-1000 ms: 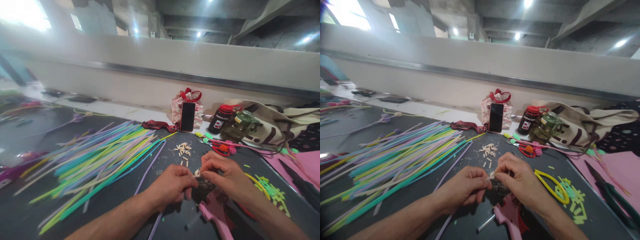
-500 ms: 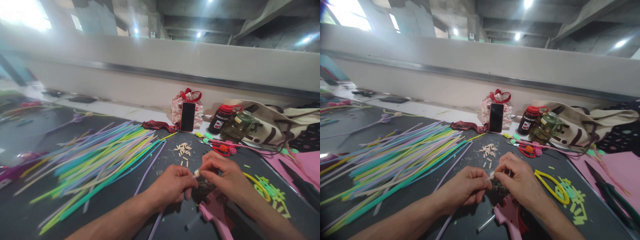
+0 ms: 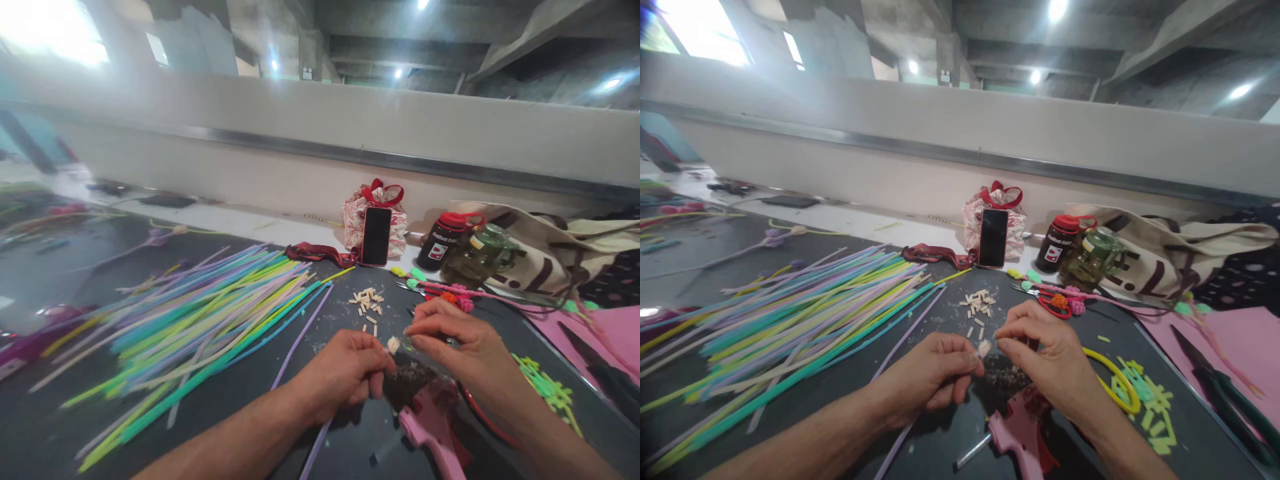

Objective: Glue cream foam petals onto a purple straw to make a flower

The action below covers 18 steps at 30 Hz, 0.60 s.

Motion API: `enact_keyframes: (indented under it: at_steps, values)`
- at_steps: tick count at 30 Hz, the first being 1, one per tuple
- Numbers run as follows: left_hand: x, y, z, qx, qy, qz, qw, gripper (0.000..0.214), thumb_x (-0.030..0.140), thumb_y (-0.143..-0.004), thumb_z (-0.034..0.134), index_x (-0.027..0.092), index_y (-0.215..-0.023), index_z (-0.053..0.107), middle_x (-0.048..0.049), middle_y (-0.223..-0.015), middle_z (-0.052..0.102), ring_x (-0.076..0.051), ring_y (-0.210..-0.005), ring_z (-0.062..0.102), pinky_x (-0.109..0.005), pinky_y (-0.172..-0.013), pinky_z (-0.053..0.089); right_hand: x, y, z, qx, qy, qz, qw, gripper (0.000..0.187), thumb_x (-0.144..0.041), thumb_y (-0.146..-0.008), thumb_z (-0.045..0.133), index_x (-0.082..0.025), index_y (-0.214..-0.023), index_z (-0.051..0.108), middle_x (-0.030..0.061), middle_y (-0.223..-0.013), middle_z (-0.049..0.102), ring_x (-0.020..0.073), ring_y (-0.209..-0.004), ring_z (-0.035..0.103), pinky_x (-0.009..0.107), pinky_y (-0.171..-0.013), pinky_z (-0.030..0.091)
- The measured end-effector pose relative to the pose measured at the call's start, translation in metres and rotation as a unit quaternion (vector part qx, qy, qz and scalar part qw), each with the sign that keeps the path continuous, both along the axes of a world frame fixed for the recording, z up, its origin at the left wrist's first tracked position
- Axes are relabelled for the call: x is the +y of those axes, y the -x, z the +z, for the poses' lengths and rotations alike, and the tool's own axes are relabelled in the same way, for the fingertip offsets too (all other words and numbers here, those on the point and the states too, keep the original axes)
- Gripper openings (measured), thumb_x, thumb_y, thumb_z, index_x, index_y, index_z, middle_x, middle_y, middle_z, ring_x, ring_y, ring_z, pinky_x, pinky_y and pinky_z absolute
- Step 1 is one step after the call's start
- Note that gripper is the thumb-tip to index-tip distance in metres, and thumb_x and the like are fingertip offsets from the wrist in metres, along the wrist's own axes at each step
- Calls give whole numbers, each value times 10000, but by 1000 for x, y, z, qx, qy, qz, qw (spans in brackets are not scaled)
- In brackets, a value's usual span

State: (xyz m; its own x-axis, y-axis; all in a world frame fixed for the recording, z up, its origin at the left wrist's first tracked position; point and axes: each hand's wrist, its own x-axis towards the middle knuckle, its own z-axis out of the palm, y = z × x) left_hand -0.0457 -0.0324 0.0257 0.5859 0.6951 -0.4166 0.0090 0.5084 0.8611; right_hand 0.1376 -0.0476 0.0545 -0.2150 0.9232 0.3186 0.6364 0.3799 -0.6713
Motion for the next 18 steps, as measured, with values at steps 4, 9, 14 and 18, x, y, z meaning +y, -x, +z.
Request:
enact_keyframes:
  at_steps: [4, 9, 14, 18]
  values:
    - [0, 1, 0, -68, 23, -5, 997, 113, 250, -686, 542, 139, -676, 562, 68, -406, 487, -8, -236, 216, -195, -293, 63, 0, -3, -2, 31, -24, -16, 999, 85, -222, -756, 587, -243, -757, 670, 18, -854, 598, 167, -791, 575, 247, -613, 440]
    - [-2, 0, 1, -100, 6, 25, 995, 137, 272, -702, 548, 139, -670, 546, 59, -424, 495, -7, -244, 221, -196, -298, 67, -2, 4, -7, 31, 1, -63, 998, 99, -213, -718, 597, -233, -813, 617, -7, -785, 597, 132, -629, 549, 247, -565, 433]
    - [-5, -2, 4, -82, -20, 50, 995, 151, 275, -716, 544, 156, -640, 492, 64, -418, 486, -7, -253, 247, -175, -302, 96, -3, 10, -14, 59, 58, -78, 994, 272, -253, -690, 590, -226, -956, 541, -4, -801, 573, 146, -653, 528, 272, -574, 427]
    - [-6, -3, 5, -58, -44, 54, 996, 183, 282, -739, 523, 164, -614, 462, 63, -416, 481, -10, -259, 269, -165, -303, 123, -2, 12, -18, 75, 70, -66, 993, 307, -277, -689, 581, -223, -983, 511, -4, -815, 556, 143, -655, 512, 281, -586, 419]
